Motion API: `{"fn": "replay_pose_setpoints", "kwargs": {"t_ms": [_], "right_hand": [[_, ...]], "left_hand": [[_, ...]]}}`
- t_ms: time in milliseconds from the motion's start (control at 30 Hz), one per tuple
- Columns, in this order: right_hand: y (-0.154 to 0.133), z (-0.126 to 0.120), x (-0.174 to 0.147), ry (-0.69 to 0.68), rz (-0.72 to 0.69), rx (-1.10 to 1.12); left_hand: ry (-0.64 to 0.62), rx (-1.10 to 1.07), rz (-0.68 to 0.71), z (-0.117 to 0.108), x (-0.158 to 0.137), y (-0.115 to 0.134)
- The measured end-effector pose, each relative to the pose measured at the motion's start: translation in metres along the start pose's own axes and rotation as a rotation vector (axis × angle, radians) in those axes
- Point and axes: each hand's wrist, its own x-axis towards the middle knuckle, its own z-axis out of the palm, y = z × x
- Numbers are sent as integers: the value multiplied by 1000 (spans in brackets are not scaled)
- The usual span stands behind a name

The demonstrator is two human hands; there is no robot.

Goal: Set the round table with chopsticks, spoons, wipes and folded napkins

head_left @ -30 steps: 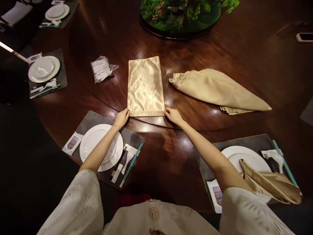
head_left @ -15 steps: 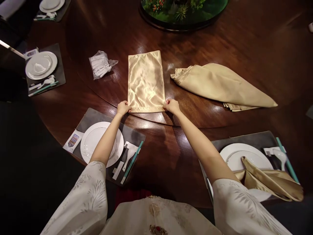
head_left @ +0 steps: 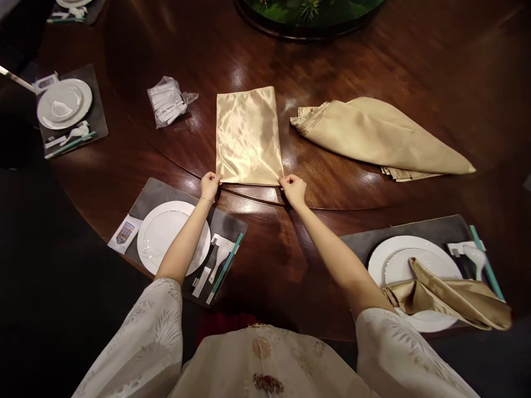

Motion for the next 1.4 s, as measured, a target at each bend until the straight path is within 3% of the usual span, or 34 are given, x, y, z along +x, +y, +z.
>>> {"fn": "replay_pose_setpoints", "kwargs": {"t_ms": [100,167,233,333,467,600,667,833,933,1033,1167,1267,1400], "right_hand": [[7,-2,-10,60,-293,-272],[9,-5,-10,21,-479,-378],[9,-9,-7,-111,-611,-436],[9,-14,-5,-252,-708,-480],[11,-15,-19,-271,-759,-575],[13,-20,-39,-342,-751,-585],[13,-26,-39,-364,-666,-532],[4,-40,-9,-339,-163,-362],[-5,-39,11,-332,38,-383],[-16,-35,23,-272,116,-415],[-28,-32,29,-334,156,-409],[-29,-29,28,-308,182,-299],[-21,-21,22,-262,271,94]], "left_hand": [[94,455,321,-2,-9,-9],[-13,633,560,-5,-10,-12],[-224,727,739,-9,-9,-15],[-433,812,911,-15,-7,-20],[-522,928,984,-24,-12,-21],[-591,928,942,-33,-13,-13],[-558,887,854,-36,-8,-7],[-302,732,470,-27,11,11],[-209,778,335,-15,20,22],[-189,865,237,-5,26,32],[-246,835,105,1,34,39],[-242,624,26,1,38,37],[-356,270,-125,-5,37,33]]}}
